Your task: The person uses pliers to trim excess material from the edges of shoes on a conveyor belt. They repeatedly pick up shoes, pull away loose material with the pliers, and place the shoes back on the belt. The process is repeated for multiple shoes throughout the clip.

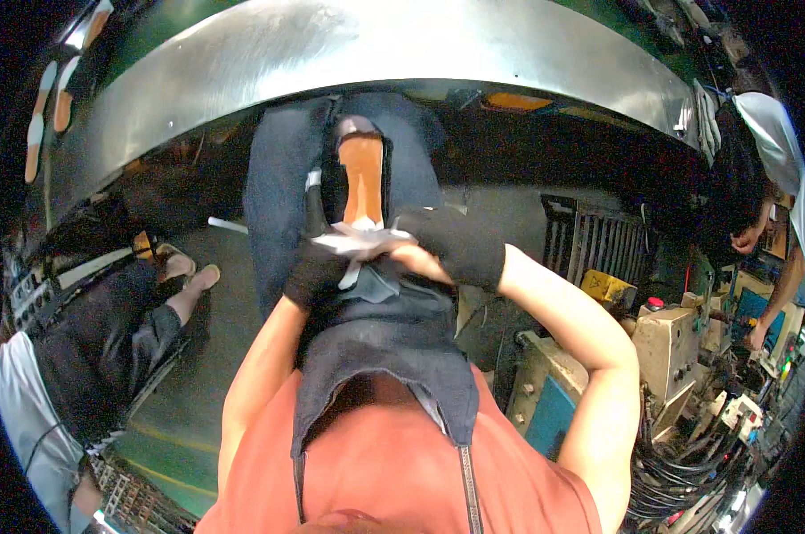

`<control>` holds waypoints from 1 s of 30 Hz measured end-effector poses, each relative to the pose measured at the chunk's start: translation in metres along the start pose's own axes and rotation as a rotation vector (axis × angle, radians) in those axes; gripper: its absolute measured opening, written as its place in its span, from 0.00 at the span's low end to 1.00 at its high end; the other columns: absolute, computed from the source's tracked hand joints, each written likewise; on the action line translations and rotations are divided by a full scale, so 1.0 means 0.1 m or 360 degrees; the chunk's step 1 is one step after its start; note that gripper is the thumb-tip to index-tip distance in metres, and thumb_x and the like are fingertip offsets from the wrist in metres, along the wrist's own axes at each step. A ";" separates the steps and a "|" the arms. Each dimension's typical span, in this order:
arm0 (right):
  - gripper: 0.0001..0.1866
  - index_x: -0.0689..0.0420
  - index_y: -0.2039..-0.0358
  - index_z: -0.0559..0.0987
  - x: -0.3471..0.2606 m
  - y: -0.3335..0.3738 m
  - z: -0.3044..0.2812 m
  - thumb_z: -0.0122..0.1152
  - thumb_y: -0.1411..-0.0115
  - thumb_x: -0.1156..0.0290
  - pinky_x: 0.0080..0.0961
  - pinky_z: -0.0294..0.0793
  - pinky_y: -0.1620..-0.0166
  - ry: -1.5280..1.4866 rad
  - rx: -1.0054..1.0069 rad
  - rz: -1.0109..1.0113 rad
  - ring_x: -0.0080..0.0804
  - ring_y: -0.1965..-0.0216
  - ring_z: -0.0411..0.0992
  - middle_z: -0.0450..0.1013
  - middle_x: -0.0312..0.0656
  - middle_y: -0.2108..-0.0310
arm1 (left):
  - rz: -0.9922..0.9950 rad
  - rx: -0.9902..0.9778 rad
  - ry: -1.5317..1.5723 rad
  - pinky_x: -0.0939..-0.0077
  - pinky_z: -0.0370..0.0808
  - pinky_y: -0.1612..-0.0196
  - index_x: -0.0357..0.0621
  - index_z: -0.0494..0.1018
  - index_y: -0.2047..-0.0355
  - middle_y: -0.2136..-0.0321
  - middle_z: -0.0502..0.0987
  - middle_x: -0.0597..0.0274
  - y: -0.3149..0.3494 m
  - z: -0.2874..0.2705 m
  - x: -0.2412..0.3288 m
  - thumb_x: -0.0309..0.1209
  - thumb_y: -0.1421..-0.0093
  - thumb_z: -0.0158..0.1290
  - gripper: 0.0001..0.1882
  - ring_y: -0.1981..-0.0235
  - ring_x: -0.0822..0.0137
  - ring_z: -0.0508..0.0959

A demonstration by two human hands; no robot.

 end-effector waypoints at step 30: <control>0.15 0.60 0.66 0.75 -0.29 -0.05 0.20 0.53 0.37 0.59 0.39 0.70 0.66 -0.0077 -0.0142 -0.0281 0.52 0.70 0.71 0.71 0.53 0.72 | -0.0424 0.0195 0.0455 0.68 0.71 0.49 0.37 0.66 0.49 0.56 0.75 0.54 0.60 0.35 -0.66 0.34 0.47 0.60 0.28 0.56 0.61 0.75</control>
Point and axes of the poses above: each hand's wrist, its own y-axis away from the middle knuckle, its own z-axis out of the palm, x = y × z, the point moved 4 cm from there along -y, towards the middle knuckle
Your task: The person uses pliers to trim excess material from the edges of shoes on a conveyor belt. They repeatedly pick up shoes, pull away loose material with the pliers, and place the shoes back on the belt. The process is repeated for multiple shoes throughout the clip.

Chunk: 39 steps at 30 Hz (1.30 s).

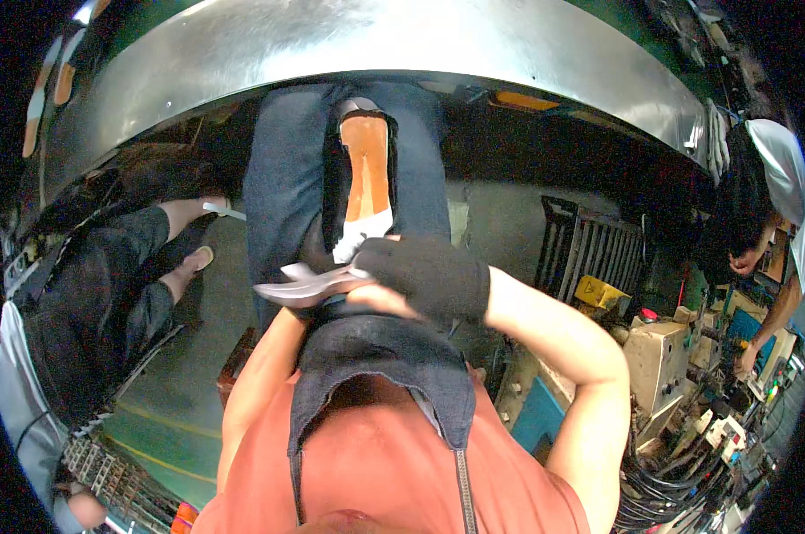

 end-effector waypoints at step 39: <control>0.19 0.61 0.72 0.77 0.39 0.15 -0.10 0.49 0.37 0.57 0.35 0.72 0.68 0.0600 -0.0273 0.0564 0.45 0.72 0.73 0.73 0.51 0.74 | 0.0110 -0.0629 0.0237 0.68 0.69 0.47 0.30 0.48 0.36 0.48 0.69 0.42 -0.29 -0.08 0.54 0.41 0.44 0.60 0.46 0.48 0.60 0.73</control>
Point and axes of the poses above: each hand's wrist, its own y-axis away from the middle knuckle, its own z-axis out of the palm, x = y × z, the point moved 4 cm from there along -y, towards the middle knuckle
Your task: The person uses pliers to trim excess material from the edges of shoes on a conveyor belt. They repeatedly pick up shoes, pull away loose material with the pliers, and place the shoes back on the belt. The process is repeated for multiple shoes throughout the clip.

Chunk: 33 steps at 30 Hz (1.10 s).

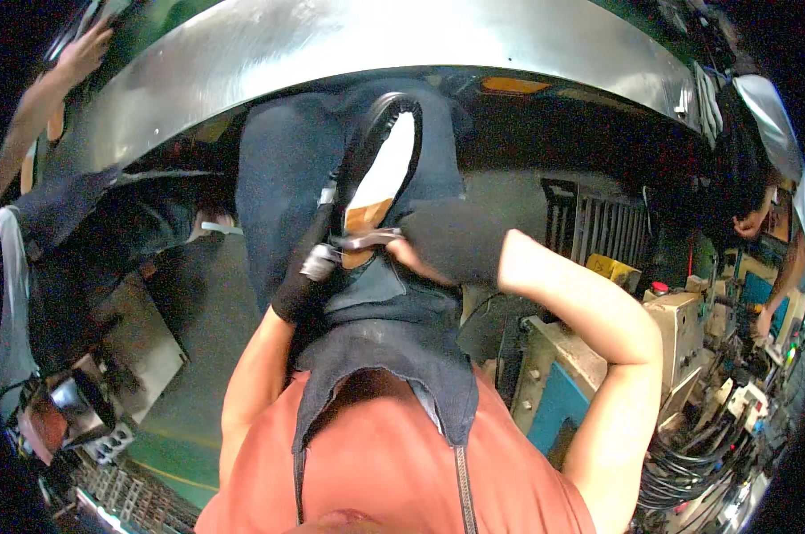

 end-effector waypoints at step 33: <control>0.22 0.61 0.68 0.76 0.18 -0.15 -0.12 0.47 0.36 0.52 0.43 0.73 0.67 -0.0126 0.0589 0.0012 0.55 0.71 0.73 0.74 0.55 0.73 | -0.0434 0.0261 0.0862 0.70 0.67 0.44 0.32 0.62 0.44 0.50 0.71 0.50 -0.47 0.07 0.21 0.47 0.32 0.37 0.29 0.49 0.60 0.72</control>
Point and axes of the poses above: each hand's wrist, its own y-axis away from the middle knuckle, its own z-axis out of the palm, x = y × z, the point moved 4 cm from there along -y, towards the middle knuckle
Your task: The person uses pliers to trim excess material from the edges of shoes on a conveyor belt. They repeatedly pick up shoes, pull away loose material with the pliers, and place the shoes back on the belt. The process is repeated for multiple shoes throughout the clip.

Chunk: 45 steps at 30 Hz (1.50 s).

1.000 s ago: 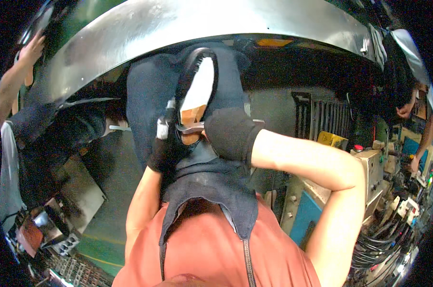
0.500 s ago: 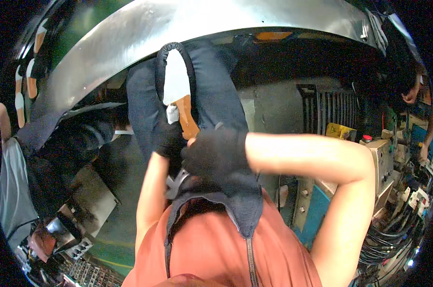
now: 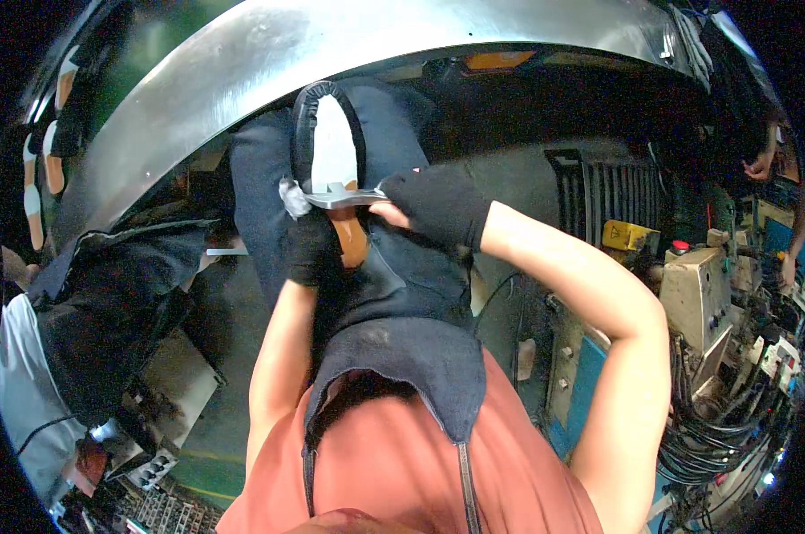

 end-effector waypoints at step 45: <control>0.27 0.59 0.70 0.76 0.93 0.05 1.14 0.40 0.33 0.47 0.26 0.69 0.75 -0.1633 0.0622 0.1280 0.26 0.85 0.71 0.69 0.37 0.88 | 0.0778 -0.0570 -0.1066 0.70 0.69 0.46 0.42 0.65 0.44 0.53 0.74 0.56 -1.50 1.15 2.07 0.34 0.41 0.52 0.24 0.52 0.64 0.74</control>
Point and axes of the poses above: each hand's wrist, its own y-axis away from the middle knuckle, its own z-axis out of the palm, x = y × z, the point moved 4 cm from there along -y, towards the middle knuckle
